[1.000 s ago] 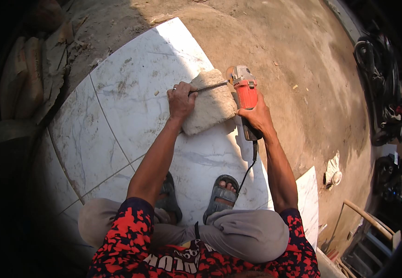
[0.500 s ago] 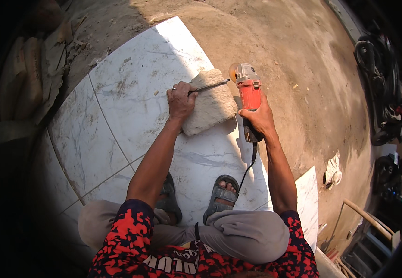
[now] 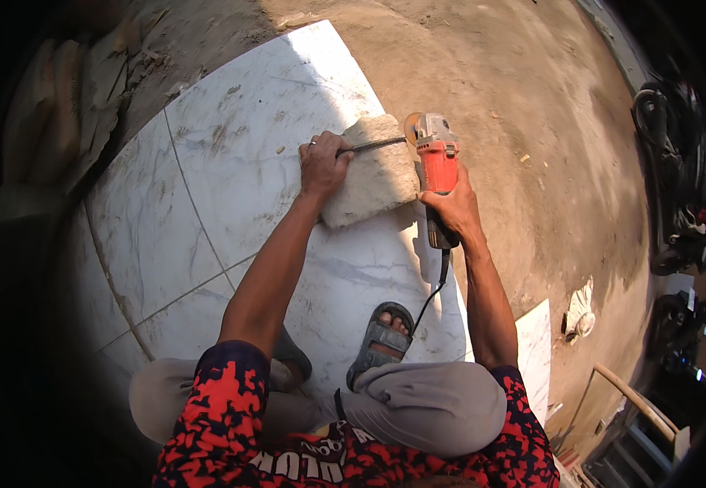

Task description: The person retrieves an angle grinder from a motorcycle storage compartment, connects it to a power source, and uses it to cut a groove into a concrete block.

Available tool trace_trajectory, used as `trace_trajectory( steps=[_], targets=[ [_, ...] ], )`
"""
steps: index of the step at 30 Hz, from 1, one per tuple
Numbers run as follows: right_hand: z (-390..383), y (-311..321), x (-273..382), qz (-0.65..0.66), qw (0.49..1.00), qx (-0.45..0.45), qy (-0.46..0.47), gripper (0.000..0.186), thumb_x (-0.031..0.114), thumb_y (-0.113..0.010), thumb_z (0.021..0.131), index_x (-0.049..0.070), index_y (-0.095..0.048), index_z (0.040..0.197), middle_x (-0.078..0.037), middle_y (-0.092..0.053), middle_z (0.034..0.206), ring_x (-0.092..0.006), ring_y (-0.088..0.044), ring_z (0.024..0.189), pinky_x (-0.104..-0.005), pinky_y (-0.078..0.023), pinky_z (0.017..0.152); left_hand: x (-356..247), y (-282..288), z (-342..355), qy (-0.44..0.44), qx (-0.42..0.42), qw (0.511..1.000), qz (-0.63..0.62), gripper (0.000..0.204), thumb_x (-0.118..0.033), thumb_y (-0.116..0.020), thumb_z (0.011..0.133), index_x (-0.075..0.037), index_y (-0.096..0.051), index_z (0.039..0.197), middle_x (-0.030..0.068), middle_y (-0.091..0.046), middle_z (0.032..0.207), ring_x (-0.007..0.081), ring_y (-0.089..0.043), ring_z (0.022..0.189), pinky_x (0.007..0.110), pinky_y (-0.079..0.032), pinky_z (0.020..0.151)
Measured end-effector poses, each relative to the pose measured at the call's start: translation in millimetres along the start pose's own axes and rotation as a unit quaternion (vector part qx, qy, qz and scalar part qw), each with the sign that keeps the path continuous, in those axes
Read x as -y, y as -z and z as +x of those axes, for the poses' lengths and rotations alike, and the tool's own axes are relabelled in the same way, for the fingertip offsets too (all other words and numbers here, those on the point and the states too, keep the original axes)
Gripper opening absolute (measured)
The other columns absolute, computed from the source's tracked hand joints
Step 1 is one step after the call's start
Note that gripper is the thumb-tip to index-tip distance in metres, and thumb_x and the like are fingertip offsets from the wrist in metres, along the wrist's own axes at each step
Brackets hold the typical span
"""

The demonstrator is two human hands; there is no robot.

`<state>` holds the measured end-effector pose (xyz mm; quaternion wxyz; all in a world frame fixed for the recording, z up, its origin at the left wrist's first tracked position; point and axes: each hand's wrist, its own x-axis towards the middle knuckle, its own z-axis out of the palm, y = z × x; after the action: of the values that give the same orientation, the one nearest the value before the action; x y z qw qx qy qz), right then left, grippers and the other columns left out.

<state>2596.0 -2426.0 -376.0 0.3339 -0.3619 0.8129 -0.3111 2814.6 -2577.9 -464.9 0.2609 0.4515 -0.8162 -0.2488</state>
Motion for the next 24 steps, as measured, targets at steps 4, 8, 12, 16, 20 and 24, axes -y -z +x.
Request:
trace_trajectory(
  steps=[4,8,12,16,20,24],
  targets=[
    [2,2,-1,0.015,1.000,-0.011,-0.007,0.092,0.024,-0.076,0.064,0.007,-0.036,0.145,-0.023,-0.064,0.120,-0.0360,-0.065,0.107,-0.0415,-0.052,0.091,-1,-3,2,0.008,0.008,1.000,0.003,0.013,-0.019,-0.072,0.080,-0.016,-0.068,0.092,0.0013,-0.063,0.098,0.0233,-0.057,0.099,0.042,-0.034,0.090],
    [-4,4,7,0.031,0.999,0.009,-0.023,0.092,0.024,-0.080,0.064,0.007,-0.039,0.144,-0.019,-0.063,0.122,-0.0309,-0.064,0.108,-0.0391,-0.051,0.092,2,-2,2,0.011,0.008,1.000,0.001,0.014,-0.019,-0.073,0.078,-0.015,-0.068,0.091,0.0019,-0.063,0.097,0.0236,-0.057,0.098,0.042,-0.034,0.090],
    [-5,8,7,0.013,1.000,0.000,-0.024,0.089,0.023,-0.077,0.064,0.007,-0.039,0.143,-0.021,-0.064,0.119,-0.0336,-0.065,0.105,-0.0405,-0.052,0.089,2,-7,2,-0.011,-0.005,1.000,0.001,0.014,-0.019,-0.072,0.078,-0.015,-0.068,0.091,0.0022,-0.063,0.097,0.0236,-0.057,0.097,0.042,-0.034,0.089],
    [-6,4,2,0.015,1.000,-0.004,0.002,0.087,0.023,-0.075,0.065,0.008,-0.038,0.142,-0.023,-0.066,0.115,-0.0370,-0.067,0.101,-0.0425,-0.054,0.086,1,-6,2,0.000,0.001,1.000,0.005,0.015,-0.019,-0.073,0.078,-0.015,-0.067,0.092,0.0020,-0.063,0.098,0.0235,-0.057,0.098,0.042,-0.034,0.089],
    [-8,6,11,0.009,0.999,0.014,-0.033,0.092,0.025,-0.079,0.063,0.006,-0.039,0.143,-0.021,-0.063,0.121,-0.0323,-0.064,0.109,-0.0394,-0.051,0.092,4,-6,2,-0.002,0.003,1.000,0.010,0.015,-0.020,-0.072,0.078,-0.015,-0.067,0.092,0.0019,-0.063,0.098,0.0238,-0.057,0.098,0.042,-0.034,0.088],
    [-8,3,8,0.004,1.000,0.002,-0.027,0.093,0.024,-0.079,0.063,0.007,-0.039,0.144,-0.021,-0.063,0.121,-0.0331,-0.063,0.110,-0.0402,-0.050,0.093,5,-6,1,-0.003,-0.001,1.000,0.003,0.014,-0.020,-0.072,0.079,-0.015,-0.067,0.091,0.0020,-0.063,0.098,0.0240,-0.057,0.097,0.042,-0.034,0.088]
  ],
)
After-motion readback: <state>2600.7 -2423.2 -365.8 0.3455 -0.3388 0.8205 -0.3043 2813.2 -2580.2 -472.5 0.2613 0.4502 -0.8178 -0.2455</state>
